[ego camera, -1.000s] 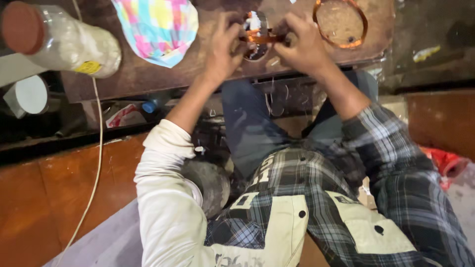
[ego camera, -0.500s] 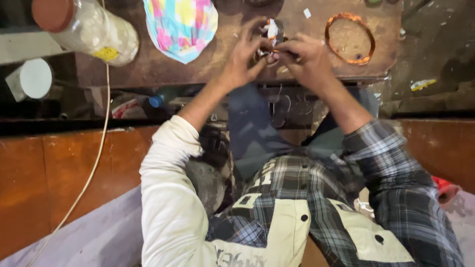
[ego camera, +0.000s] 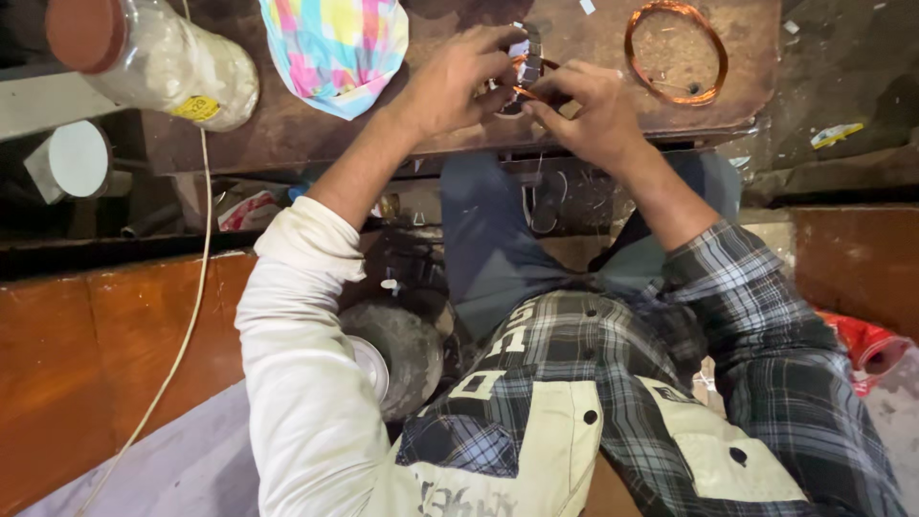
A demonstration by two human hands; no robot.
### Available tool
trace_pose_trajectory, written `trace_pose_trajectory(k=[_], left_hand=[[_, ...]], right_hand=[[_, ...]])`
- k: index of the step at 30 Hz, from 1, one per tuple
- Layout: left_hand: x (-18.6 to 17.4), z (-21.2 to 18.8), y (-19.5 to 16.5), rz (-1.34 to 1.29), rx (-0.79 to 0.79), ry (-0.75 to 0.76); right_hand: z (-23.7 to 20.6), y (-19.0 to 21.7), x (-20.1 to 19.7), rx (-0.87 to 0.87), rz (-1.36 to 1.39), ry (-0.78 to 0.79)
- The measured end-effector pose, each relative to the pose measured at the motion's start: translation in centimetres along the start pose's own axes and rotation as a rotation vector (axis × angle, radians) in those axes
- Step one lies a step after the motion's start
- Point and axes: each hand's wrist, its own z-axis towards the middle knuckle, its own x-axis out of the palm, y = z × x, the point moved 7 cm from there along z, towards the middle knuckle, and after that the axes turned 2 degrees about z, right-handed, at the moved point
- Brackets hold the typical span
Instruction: The person winds copper wire around a cylindrical stator core, repeatedly wrapping and adjusting the wire by hand. They handle the wire and core continuously, occasionally repositioning the coil and trimming excess wire.
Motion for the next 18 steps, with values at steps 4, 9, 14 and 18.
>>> trace_pose_trajectory(k=[4, 9, 14, 18], left_hand=[[0.4, -0.7, -0.1, 0.063, -0.019, 0.043], [0.1, -0.4, -0.2, -0.119, -0.069, -0.014], [0.0, 0.2, -1.3, 0.122, 0.001, 0.020], [-0.1, 0.0, -2.2, 0.178, 0.043, 0.074]], right_hand=[[-0.5, -0.4, 0.1, -0.025, 0.006, -0.017], [-0.8, -0.7, -0.2, -0.110, -0.084, -0.071], [-1.7, -0.3, 0.1, -0.160, -0.104, -0.122], [-2.0, -0.6, 0.0, -0.186, -0.146, -0.156]])
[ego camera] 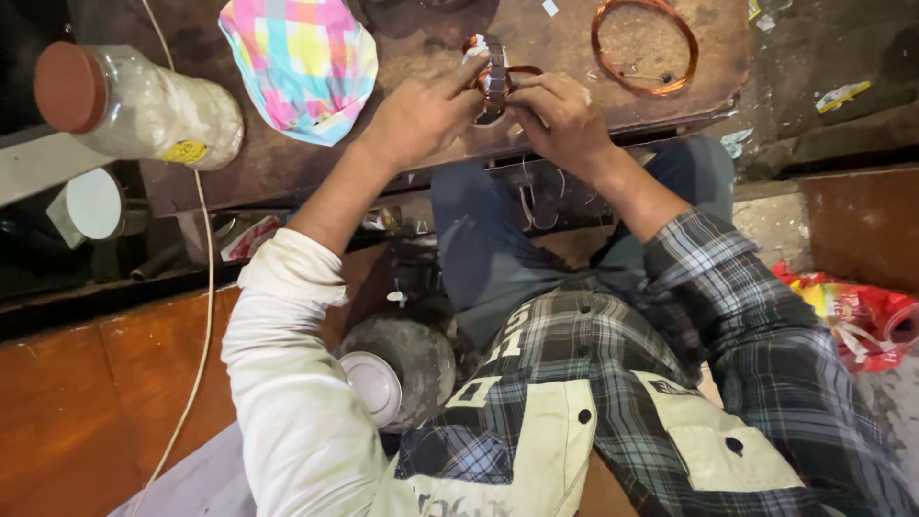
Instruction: The person winds copper wire around a cylindrical stator core, repeatedly wrapping and adjusting the wire by hand. They handle the wire and core continuously, occasionally repositioning the coil and trimming excess wire.
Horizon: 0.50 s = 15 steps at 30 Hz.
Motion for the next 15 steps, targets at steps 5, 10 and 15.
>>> trace_pose_trajectory(k=[5, 10, 15], left_hand=[[-0.5, 0.0, 0.5, -0.244, -0.125, -0.125], [-0.1, -0.5, 0.1, -0.180, -0.078, -0.159], [-0.3, -0.5, 0.1, -0.113, -0.155, -0.341]], right_hand=[[0.2, -0.4, 0.0, -0.072, -0.018, 0.014], [-0.2, -0.4, 0.2, -0.048, 0.015, 0.007], [-0.2, -0.6, 0.1, -0.016, 0.033, -0.026]])
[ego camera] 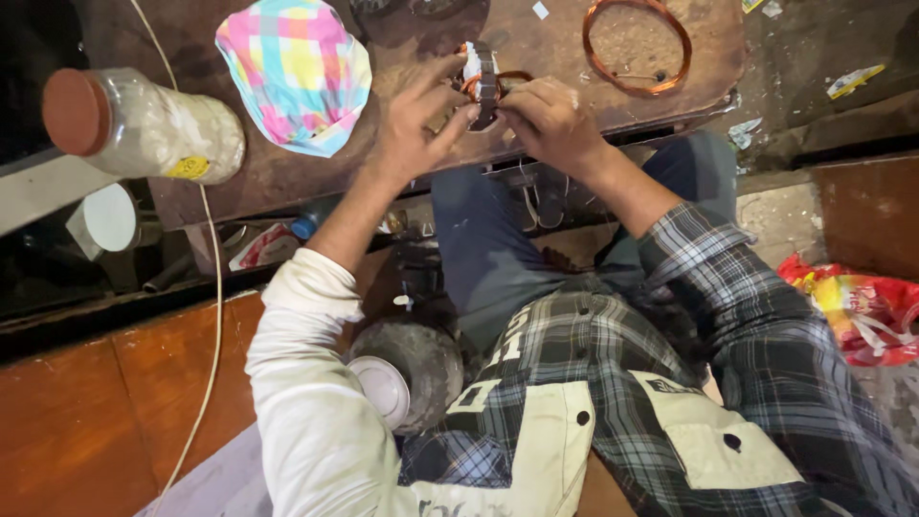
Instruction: The person winds copper wire around a cylindrical stator core, repeatedly wrapping and adjusting the wire by hand. They handle the wire and core continuously, occasionally repositioning the coil and trimming excess wire.
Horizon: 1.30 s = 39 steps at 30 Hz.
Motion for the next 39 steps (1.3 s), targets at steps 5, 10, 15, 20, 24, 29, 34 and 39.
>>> trace_pose_trajectory(k=[5, 10, 15, 20, 24, 29, 34, 39], left_hand=[[2.2, -1.3, 2.9, -0.390, -0.633, -0.150], [1.8, -0.9, 0.9, -0.230, -0.406, -0.162], [2.6, -1.7, 0.2, -0.136, -0.449, -0.180], [4.2, -2.2, -0.6, -0.047, -0.439, -0.235], [4.0, -1.5, -1.8, 0.024, -0.322, -0.317], [2.6, -0.9, -1.4, -0.020, -0.280, -0.284], [2.4, -2.2, 0.3, 0.003, -0.176, -0.103], [3.1, -2.8, 0.7, -0.072, -0.212, -0.150]], right_hand=[[0.0, -0.5, -0.1, 0.159, 0.123, -0.038], [-0.3, -0.8, 0.5, 0.280, 0.140, 0.032], [-0.2, -0.2, 0.7, 0.095, -0.048, 0.052], [0.0, -0.4, 1.4, 0.028, -0.126, 0.077], [0.5, -0.7, 1.9, 0.044, -0.127, 0.089], [0.4, -1.0, 2.4, 0.005, -0.071, 0.071], [-1.1, -0.9, 2.4, -0.143, -0.073, 0.087], [-1.9, -1.1, 1.4, -0.099, 0.162, 0.139]])
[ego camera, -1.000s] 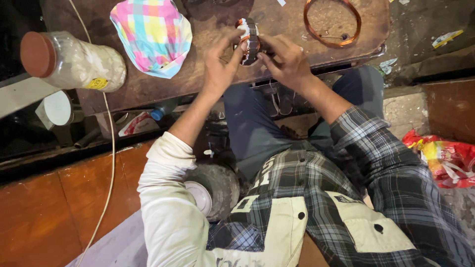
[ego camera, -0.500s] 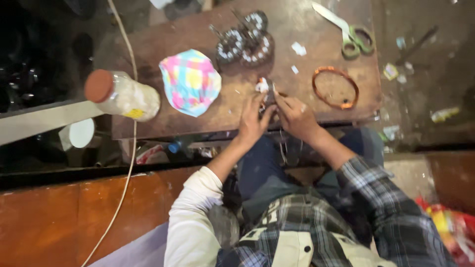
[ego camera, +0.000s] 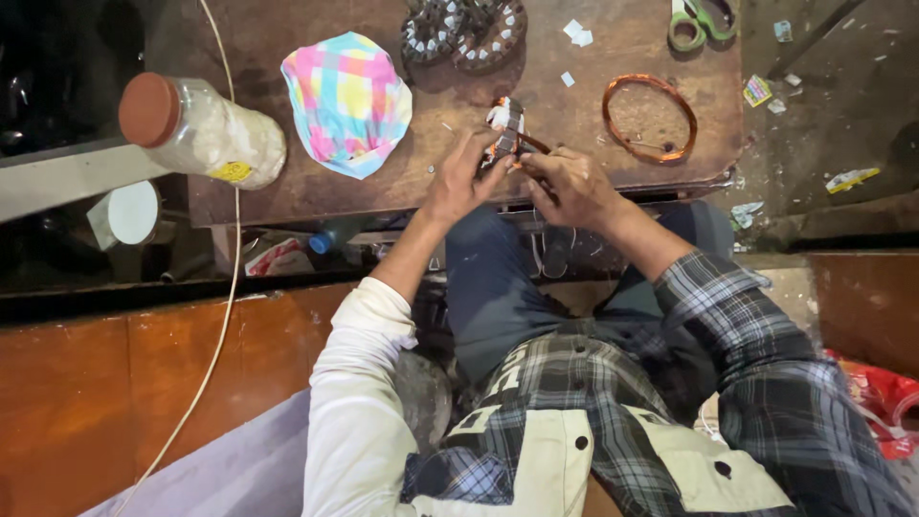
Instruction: The person winds copper wire around a cylindrical stator core, repeatedly wrapping and adjusting the wire by hand. They handle the wire and core continuously, occasionally repositioning the coil and trimming excess wire.
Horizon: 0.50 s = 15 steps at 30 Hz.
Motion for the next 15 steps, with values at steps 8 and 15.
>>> trace_pose_trajectory(k=[8, 15], left_hand=[[-0.2, -0.1, -1.3, -0.060, -0.126, -0.045], [-0.4, 0.6, -4.4, 0.035, -0.176, -0.048]], right_hand=[[-1.6, -3.6, 4.1, 0.917, 1.690, -0.595], [-0.7, -1.1, 3.9, 0.705, 2.083, -0.742]])
